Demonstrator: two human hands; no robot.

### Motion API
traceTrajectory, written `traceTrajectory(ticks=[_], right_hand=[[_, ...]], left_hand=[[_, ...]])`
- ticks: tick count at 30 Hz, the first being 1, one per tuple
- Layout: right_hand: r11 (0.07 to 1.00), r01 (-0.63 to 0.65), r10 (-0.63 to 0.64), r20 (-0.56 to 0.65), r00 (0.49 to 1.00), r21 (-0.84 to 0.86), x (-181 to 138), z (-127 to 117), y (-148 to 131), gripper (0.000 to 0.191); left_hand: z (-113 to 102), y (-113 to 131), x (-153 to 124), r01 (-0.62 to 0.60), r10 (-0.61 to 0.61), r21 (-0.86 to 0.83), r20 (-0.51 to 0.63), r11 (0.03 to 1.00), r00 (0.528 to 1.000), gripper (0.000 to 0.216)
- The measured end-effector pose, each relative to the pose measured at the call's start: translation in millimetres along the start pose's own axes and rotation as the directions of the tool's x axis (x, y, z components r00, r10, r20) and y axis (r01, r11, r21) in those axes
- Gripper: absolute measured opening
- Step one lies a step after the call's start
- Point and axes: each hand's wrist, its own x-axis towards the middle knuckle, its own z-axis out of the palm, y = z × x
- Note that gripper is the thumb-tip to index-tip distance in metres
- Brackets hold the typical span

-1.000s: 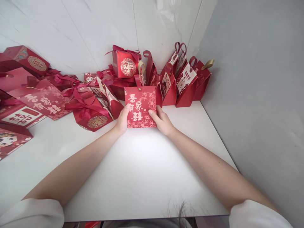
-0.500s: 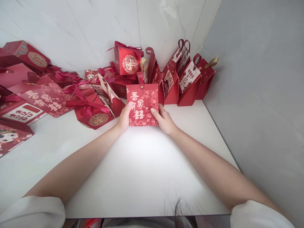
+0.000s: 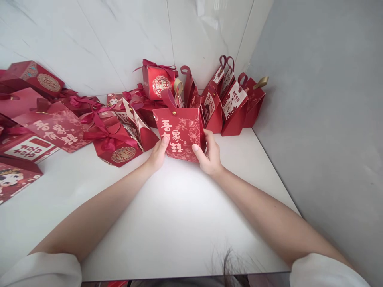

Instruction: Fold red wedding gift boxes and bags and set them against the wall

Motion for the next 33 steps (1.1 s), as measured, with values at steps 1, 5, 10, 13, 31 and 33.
traceTrajectory(ticks=[1,5,10,13,31,33], right_hand=[[1.000,0.011,-0.011,0.014,1.000,0.001,0,-1,1,0.059],[0.995,0.088,-0.078,0.173,0.982,-0.051,0,0,4,0.059],[0.993,0.104,-0.076,0.346,0.935,-0.063,2,6,7,0.059],[0.994,0.083,-0.051,0.374,0.926,-0.072,3,6,10,0.056],[0.980,-0.072,-0.019,0.442,0.897,0.188,10,-2,11,0.077],[0.976,-0.068,-0.032,0.448,0.893,0.206,12,-3,9,0.077]], left_hand=[[0,0,1,0.011,-0.010,-0.046,0.009,0.999,1.000,0.064],[-2,-1,6,0.087,-0.093,-0.156,-0.033,0.984,0.995,0.063],[-3,0,5,-0.102,0.116,0.131,-0.097,0.986,0.989,0.052],[-4,0,2,-0.227,0.218,0.272,0.064,0.935,0.974,0.078],[-9,-4,1,-0.145,0.088,0.198,0.272,0.969,0.958,0.112],[-9,-2,1,-0.141,0.086,0.187,0.277,0.972,0.957,0.111]])
